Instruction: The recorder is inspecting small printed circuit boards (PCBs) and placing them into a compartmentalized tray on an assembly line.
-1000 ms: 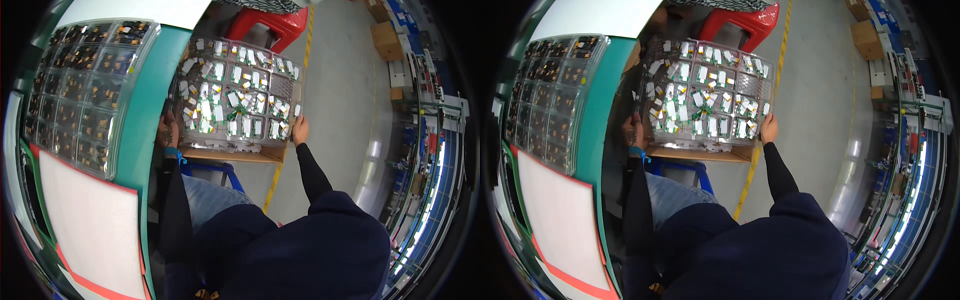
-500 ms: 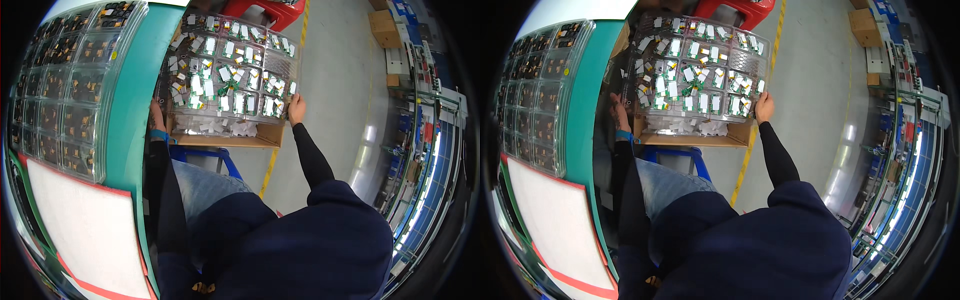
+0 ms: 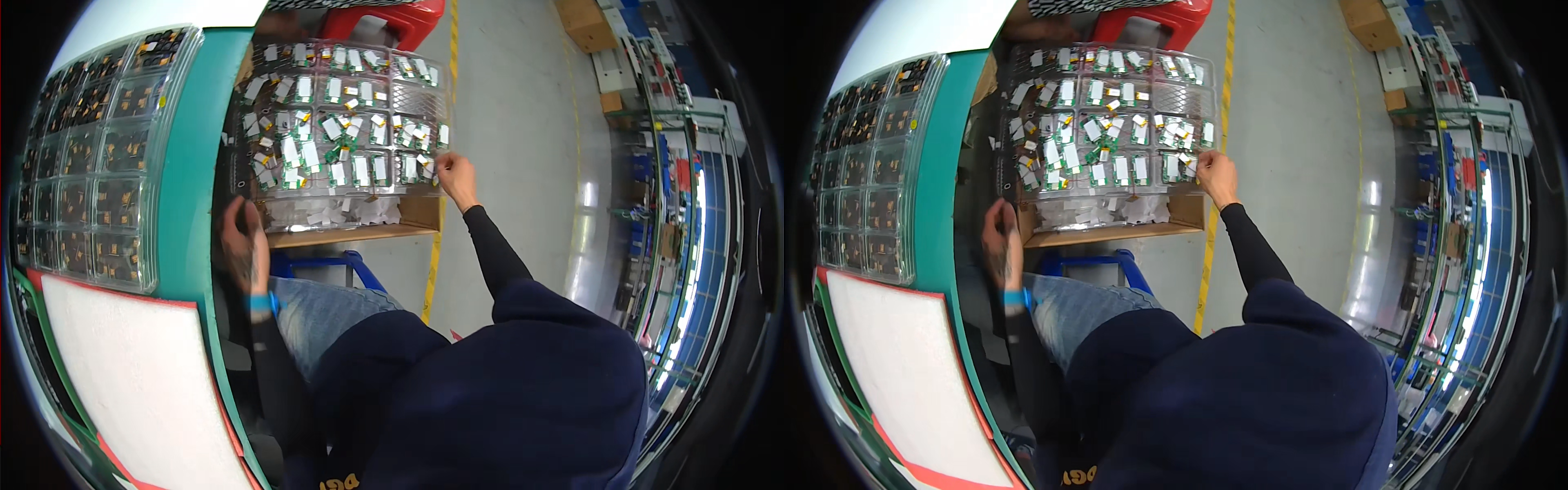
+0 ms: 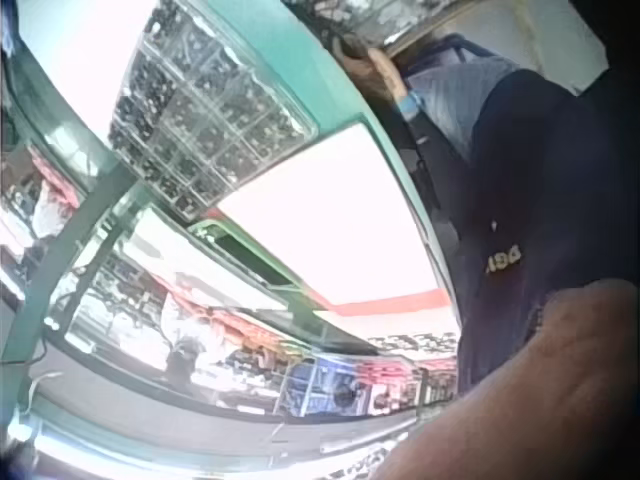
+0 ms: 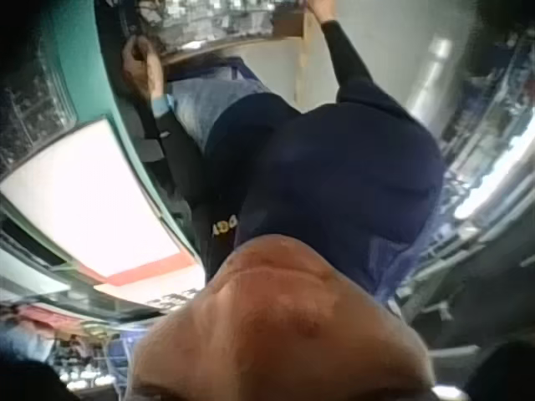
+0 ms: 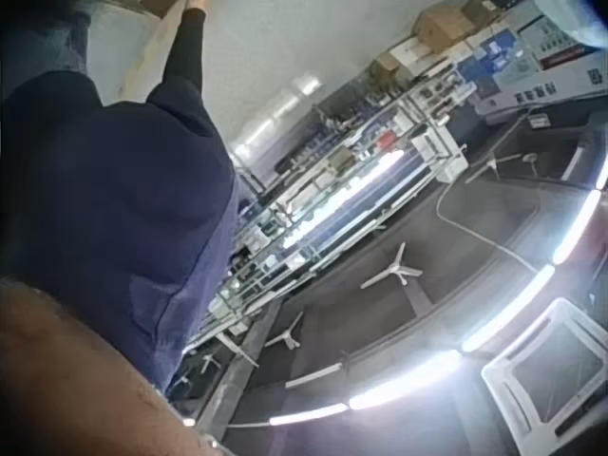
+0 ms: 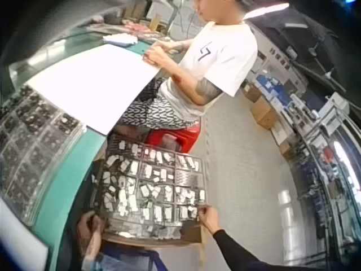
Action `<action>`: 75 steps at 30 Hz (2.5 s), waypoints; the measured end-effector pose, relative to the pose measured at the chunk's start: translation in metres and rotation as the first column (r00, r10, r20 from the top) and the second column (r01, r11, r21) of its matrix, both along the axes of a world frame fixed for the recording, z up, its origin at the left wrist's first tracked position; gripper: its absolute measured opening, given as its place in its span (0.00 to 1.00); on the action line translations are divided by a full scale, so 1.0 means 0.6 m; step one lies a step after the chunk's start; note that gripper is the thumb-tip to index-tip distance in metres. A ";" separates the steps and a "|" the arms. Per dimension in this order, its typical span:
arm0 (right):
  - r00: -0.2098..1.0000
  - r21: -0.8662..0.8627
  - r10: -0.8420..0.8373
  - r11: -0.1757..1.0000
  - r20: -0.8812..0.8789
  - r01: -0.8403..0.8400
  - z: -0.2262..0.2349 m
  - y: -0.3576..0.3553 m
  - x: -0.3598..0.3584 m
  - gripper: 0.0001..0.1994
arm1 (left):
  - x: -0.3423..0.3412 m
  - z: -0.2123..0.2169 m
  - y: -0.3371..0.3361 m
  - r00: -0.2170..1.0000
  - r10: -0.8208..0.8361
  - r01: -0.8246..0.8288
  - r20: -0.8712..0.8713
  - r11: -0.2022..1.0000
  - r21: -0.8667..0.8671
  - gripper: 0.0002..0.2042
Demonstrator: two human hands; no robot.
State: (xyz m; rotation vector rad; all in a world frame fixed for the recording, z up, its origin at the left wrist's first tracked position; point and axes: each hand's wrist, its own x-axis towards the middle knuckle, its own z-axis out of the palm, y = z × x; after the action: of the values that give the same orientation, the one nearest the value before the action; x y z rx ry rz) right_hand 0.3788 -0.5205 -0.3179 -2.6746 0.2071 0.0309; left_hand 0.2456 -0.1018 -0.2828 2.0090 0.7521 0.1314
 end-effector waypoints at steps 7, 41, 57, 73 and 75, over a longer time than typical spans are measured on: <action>0.982 -0.065 -0.155 0.987 -0.107 0.149 -0.016 -0.053 -0.003 0.12 | -0.110 0.091 -0.069 0.984 -0.162 0.179 0.076 0.878 -0.445 0.14; 0.823 0.795 0.028 0.280 -0.567 0.538 0.207 0.013 -0.047 0.08 | -0.115 0.077 -0.067 0.979 -0.033 0.144 0.199 0.805 -0.576 0.12; 0.351 0.401 0.460 0.012 -0.816 0.916 0.235 0.305 -0.226 0.15 | -0.136 0.133 -0.097 0.902 0.173 0.319 0.396 0.351 -0.880 0.25; 0.642 0.380 0.764 0.577 0.063 -0.723 0.271 0.354 -0.197 0.07 | -0.143 0.096 -0.078 0.960 0.120 0.217 0.252 0.243 -0.945 0.26; 0.622 0.386 0.781 0.558 0.055 -0.735 0.272 0.356 -0.189 0.07 | -0.142 0.097 -0.078 0.960 0.128 0.216 0.251 0.237 -0.947 0.26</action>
State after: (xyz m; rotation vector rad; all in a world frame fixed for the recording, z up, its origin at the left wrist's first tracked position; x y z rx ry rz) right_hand 0.2652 -0.3072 -0.1545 -2.1598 -0.8698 0.4642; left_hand 0.1606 -0.1487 -0.2245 0.7070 0.3735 -0.0974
